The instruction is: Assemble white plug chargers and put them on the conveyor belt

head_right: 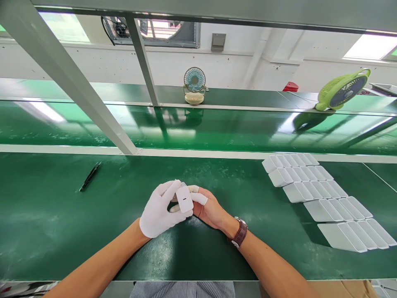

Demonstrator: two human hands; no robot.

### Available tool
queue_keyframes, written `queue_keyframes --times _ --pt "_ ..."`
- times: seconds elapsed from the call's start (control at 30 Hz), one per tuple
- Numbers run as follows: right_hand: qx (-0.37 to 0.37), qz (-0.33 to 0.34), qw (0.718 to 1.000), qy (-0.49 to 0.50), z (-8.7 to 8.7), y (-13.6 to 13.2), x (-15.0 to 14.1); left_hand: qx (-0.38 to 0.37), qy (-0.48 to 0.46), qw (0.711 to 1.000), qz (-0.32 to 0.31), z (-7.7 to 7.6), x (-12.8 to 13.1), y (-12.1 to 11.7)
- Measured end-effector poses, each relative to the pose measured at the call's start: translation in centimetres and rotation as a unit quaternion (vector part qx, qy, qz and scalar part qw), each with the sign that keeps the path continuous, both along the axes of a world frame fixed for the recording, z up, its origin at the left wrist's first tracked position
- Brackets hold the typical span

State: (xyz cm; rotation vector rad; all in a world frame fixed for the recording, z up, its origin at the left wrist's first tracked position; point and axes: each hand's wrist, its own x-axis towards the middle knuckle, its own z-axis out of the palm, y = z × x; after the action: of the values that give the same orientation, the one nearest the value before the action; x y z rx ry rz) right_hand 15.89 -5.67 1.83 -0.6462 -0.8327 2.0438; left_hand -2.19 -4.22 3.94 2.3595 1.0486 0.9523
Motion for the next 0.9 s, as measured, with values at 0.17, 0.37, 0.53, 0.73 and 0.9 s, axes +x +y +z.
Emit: queue_keyframes --times 0.17,0.37,0.53,0.73,0.9 --pt "-0.009 -0.001 1.0 -0.007 -0.2 0.0 0.0 0.013 0.004 1.0 -0.005 0.1 0.0 -0.2" --pt "0.005 -0.003 0.999 -0.045 -0.5 -0.2 -0.2 0.038 -0.014 0.999 0.027 -1.8 -0.4 -0.3" --pt "0.016 0.011 0.999 -0.032 -0.6 -0.3 -0.2 0.019 -0.047 0.998 0.041 -2.8 -0.8 -0.5" --pt "0.016 0.012 0.999 -0.036 -0.6 -0.4 -0.2 -0.038 -0.081 0.993 0.073 -3.3 -1.1 -0.8" --pt "0.009 0.01 0.999 -0.034 -0.8 -0.4 0.0 -0.031 -0.096 0.992 0.07 -3.5 -1.3 -0.8"
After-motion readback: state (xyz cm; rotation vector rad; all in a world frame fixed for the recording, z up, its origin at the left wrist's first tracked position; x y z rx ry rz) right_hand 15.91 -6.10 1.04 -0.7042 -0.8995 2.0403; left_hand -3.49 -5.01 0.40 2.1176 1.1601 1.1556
